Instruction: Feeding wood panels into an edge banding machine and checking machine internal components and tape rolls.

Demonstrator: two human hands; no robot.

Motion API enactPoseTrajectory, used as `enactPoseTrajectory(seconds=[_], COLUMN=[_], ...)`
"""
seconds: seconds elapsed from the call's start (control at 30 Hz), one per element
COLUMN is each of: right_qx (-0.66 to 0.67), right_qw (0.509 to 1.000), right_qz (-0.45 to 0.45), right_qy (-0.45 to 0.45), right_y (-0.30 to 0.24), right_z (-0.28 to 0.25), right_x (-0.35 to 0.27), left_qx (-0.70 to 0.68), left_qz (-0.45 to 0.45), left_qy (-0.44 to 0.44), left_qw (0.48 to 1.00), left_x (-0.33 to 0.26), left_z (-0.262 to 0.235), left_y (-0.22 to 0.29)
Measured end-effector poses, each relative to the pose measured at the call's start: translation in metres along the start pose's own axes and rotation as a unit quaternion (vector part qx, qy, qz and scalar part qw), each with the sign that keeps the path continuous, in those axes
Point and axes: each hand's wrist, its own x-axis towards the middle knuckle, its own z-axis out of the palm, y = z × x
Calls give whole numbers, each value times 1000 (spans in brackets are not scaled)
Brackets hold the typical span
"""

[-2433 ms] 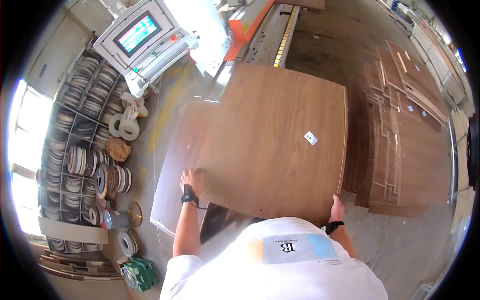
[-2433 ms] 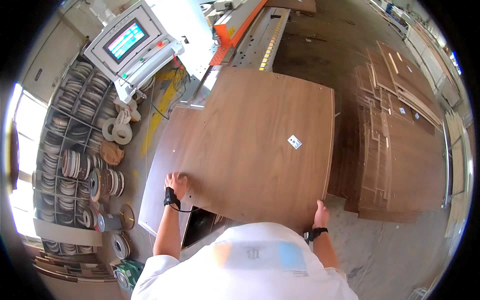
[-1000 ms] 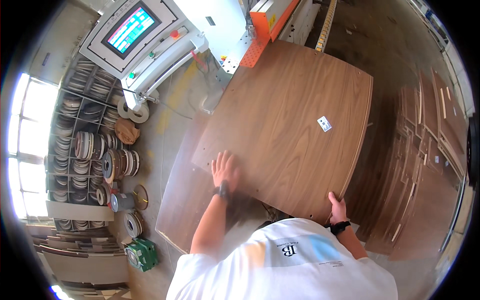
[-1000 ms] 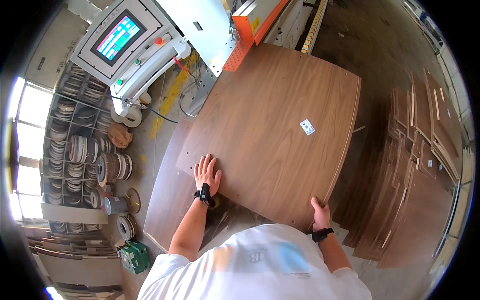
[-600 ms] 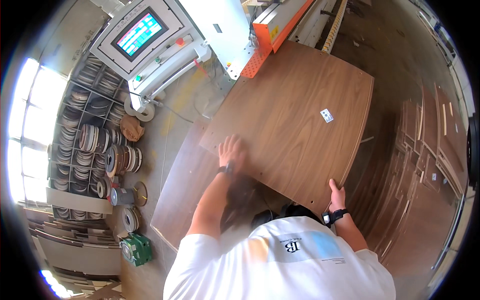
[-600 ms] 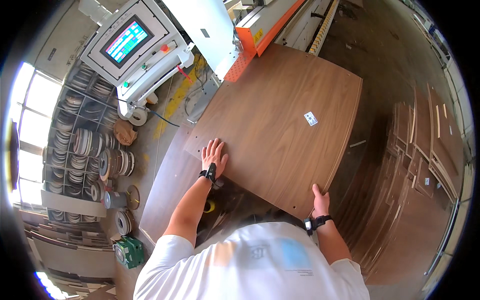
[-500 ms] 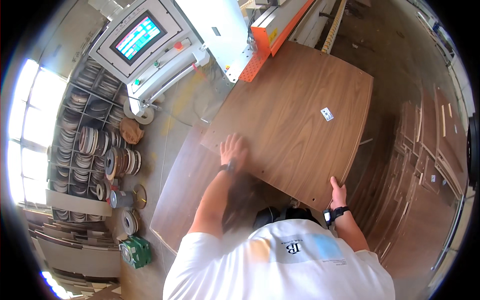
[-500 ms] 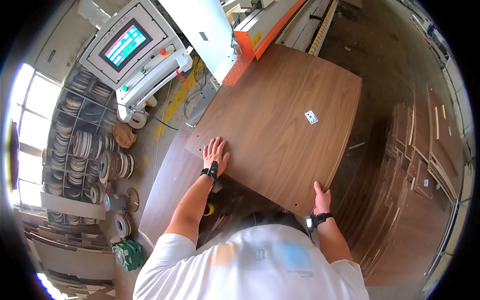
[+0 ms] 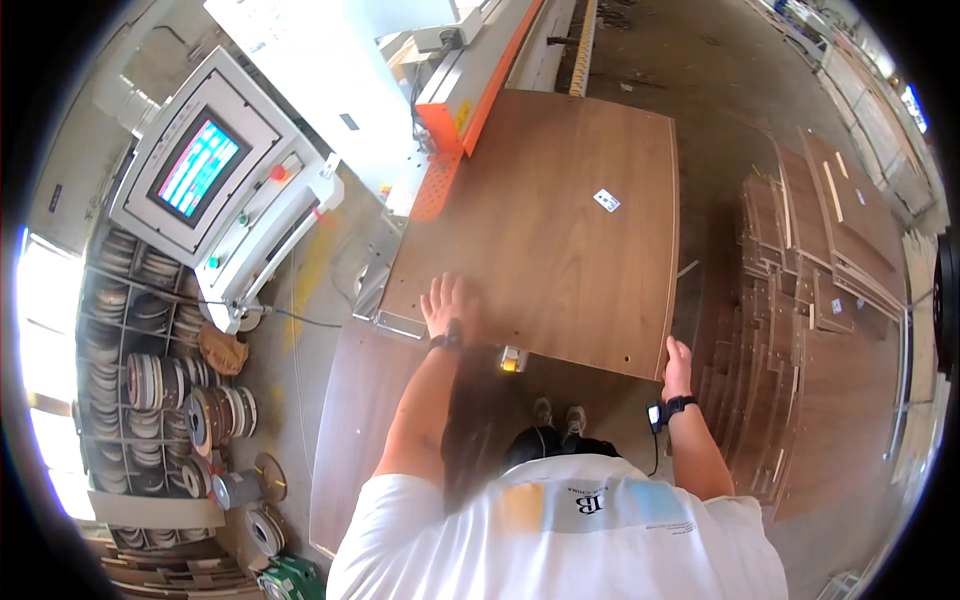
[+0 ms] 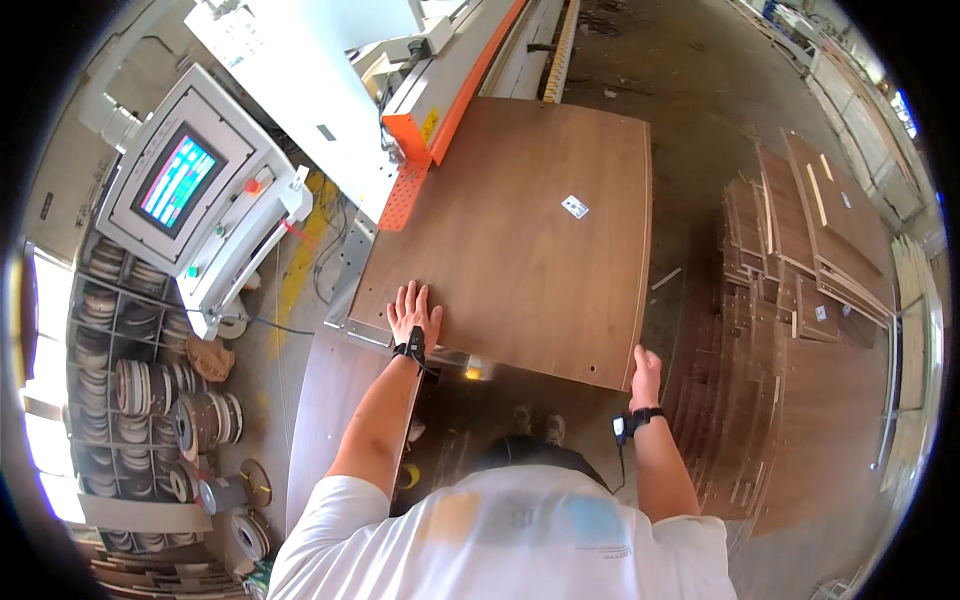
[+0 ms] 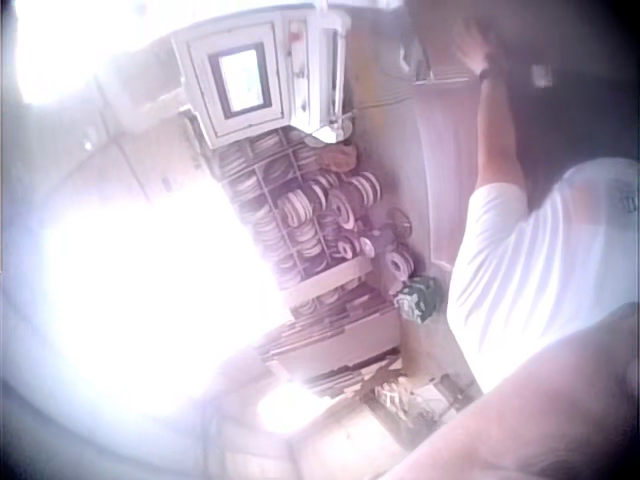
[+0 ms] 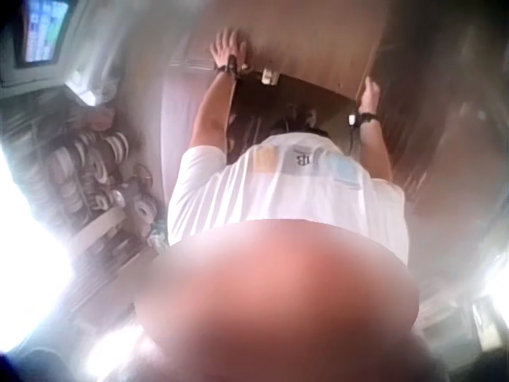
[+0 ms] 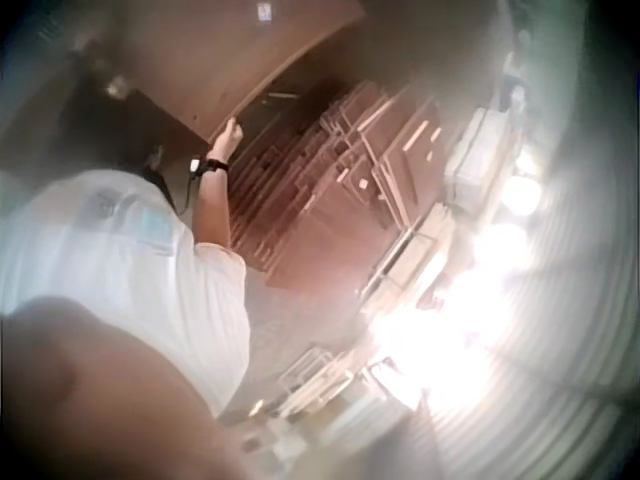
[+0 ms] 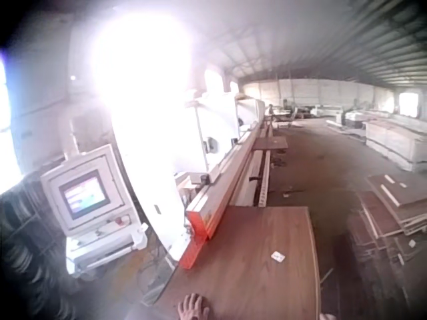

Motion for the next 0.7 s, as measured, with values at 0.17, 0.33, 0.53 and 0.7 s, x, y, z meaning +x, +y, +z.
enactPoseTrajectory(seconds=[0.17,0.33,0.53,0.7], right_qx=[37,50,38,59], right_qw=[989,976,969,952], right_qz=[125,194,170,103], right_qy=[70,88,174,282], right_y=[37,102,118,112], right_z=[-34,-108,-161,-186], right_x=[-63,-118,-189,-217], left_qx=[11,9,-80,-184], left_qz=[17,83,161,279], left_qy=[16,35,29,44], left_qw=[1000,996,983,941], left_x=[41,84,87,17], left_z=[17,25,42,71], left_y=[4,15,35,44])
